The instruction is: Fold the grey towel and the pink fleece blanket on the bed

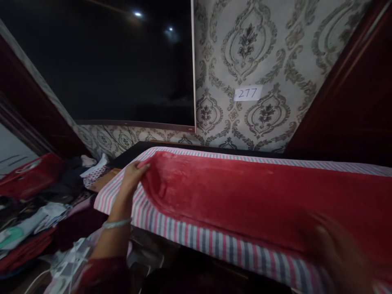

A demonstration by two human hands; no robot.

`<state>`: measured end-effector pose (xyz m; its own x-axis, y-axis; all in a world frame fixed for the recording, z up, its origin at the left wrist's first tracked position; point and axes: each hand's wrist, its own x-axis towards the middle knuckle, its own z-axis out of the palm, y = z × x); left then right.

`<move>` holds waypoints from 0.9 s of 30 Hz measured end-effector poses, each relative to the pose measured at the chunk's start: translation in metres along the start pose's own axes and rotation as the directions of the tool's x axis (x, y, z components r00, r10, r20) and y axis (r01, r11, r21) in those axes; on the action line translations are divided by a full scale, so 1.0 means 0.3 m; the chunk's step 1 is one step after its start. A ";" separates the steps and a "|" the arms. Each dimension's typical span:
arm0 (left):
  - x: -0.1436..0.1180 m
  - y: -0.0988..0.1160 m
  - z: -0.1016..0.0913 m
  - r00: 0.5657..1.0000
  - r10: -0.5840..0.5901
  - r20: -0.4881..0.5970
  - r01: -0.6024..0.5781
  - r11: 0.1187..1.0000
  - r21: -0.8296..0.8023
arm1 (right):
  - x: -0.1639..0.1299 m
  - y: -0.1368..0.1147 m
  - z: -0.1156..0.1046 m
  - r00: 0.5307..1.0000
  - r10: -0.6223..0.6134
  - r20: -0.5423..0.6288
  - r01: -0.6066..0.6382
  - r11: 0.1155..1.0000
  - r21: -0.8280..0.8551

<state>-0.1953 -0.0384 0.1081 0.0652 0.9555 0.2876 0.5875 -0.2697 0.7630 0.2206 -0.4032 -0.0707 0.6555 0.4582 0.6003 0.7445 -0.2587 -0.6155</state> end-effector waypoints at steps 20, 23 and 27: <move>-0.661 0.271 0.722 0.393 0.697 0.600 -0.850 0.525 -0.053 | 0.395 -0.152 0.375 0.814 0.367 0.451 -0.569 0.661 0.489; -0.661 0.230 0.743 0.405 0.731 0.549 -0.848 0.525 -0.074 | 0.492 -0.199 0.451 0.753 0.409 0.515 -0.636 0.652 0.413; -0.648 0.214 0.754 0.423 0.743 0.518 -0.834 0.544 -0.099 | 0.554 -0.266 0.556 0.745 0.378 0.550 -0.633 0.660 0.404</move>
<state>0.0122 -0.2145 -0.0296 0.8820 0.2659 0.3891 0.1854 -0.9548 0.2321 0.2490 -0.1646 -0.0069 0.7001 0.7109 -0.0665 0.0253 -0.1178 -0.9927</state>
